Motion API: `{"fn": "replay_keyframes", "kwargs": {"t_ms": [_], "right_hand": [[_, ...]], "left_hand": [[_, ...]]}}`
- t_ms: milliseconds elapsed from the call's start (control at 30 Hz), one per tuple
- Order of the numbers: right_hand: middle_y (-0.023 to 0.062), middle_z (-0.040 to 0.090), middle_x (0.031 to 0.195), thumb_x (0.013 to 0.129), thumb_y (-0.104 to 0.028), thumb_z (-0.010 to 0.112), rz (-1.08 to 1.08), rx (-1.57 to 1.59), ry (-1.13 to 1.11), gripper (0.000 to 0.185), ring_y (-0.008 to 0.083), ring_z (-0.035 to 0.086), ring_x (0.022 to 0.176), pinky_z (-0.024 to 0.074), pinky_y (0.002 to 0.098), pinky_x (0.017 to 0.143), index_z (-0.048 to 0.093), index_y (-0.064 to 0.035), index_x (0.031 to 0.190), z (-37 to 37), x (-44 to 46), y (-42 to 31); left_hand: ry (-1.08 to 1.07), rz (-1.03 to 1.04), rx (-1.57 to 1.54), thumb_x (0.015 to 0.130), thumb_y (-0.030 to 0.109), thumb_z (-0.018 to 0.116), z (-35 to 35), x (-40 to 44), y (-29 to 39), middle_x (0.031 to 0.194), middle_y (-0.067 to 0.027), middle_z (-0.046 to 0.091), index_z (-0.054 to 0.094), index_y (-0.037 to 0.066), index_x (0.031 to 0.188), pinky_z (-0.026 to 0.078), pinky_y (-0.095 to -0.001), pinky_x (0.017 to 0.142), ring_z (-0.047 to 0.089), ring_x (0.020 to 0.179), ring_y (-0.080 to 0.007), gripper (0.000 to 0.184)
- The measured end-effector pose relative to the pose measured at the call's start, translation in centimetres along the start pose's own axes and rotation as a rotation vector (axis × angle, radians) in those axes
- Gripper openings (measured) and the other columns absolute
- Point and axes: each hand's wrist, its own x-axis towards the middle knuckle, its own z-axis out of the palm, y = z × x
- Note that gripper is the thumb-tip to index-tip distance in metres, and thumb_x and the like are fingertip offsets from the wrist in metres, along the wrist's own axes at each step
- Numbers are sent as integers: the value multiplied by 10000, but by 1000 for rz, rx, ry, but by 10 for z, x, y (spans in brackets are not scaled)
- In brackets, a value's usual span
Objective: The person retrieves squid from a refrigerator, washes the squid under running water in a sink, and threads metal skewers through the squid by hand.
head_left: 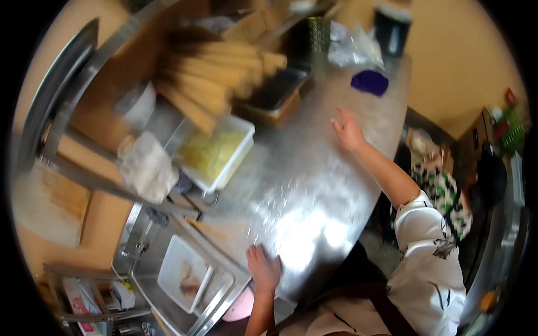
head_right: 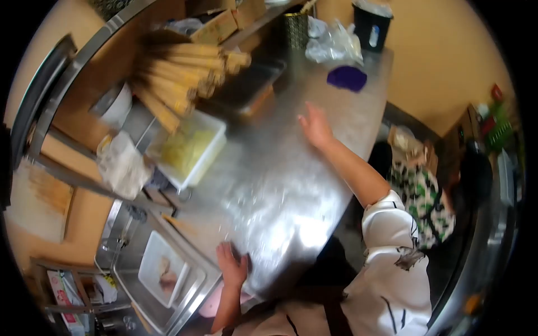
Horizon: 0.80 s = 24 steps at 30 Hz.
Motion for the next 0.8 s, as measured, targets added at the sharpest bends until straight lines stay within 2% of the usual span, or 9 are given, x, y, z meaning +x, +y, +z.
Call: {"fn": "replay_keyframes", "kwargs": {"t_ms": [67,100,167,200,267,333,433,533,800], "right_hand": [[203,462,1173,784,-190,563,-74,-66,87,469,351,413,1100,345,397,923,415,15,1178,14,85,49],[199,465,1167,768,-183,578,-131,-130,175,487,350,414,1095,350,401,914,409,15,1179,24,120,73],[194,470,1158,754,-175,588,-109,-135,150,491,350,422,1082,354,408,905,412,12,1172,29,185,94],[190,475,1150,740,-167,597,-75,-149,148,496,350,430,1068,357,415,895,416,9,1166,29,213,103],[184,475,1150,735,-168,600,-117,-144,169,496,348,436,1058,360,423,886,419,4,1162,36,263,119],[179,475,1149,729,-169,603,-153,-127,204,496,346,443,1048,363,430,877,421,-1,1159,44,301,128],[134,430,1216,735,-212,597,-176,-231,255,531,292,395,1131,348,444,890,398,-26,1191,54,352,136],[112,401,1254,744,-231,593,-160,-291,225,548,263,359,1172,330,453,908,379,-46,1213,65,399,147],[70,327,1332,777,-223,567,-234,-376,153,545,243,286,1242,297,521,928,339,-83,1251,93,475,156]], "left_hand": [[-187,-243,41,670,355,657,15,35,48,1309,-334,189,232,-55,1275,163,-562,983,149,1234,-467,846],[-184,-262,45,670,355,657,16,52,70,1309,-334,189,232,-55,1275,163,-562,983,149,1234,-467,846],[-369,-605,174,633,490,662,20,84,107,1316,-380,47,108,-43,1317,127,-606,964,21,1245,-502,1029],[-410,-654,153,586,571,667,29,88,103,1298,-411,-21,31,-27,1332,114,-618,958,-48,1230,-532,1147],[-418,-691,152,574,593,665,29,92,108,1294,-415,-12,19,-24,1331,123,-622,953,-42,1227,-535,1171],[-431,-749,125,569,634,639,30,100,106,1306,-399,-57,-25,-18,1333,85,-620,960,-90,1238,-508,1204],[-457,-956,-50,597,679,566,38,111,104,1319,-352,-169,-99,-6,1330,-16,-606,964,-204,1245,-437,1204],[-410,-1043,109,614,677,547,60,115,107,1317,-348,-184,-138,-15,1317,-20,-602,966,-219,1240,-435,1201],[-433,-1046,120,626,699,517,61,121,110,1316,-338,-201,-174,-31,1300,-50,-598,963,-232,1228,-446,1210]]}}
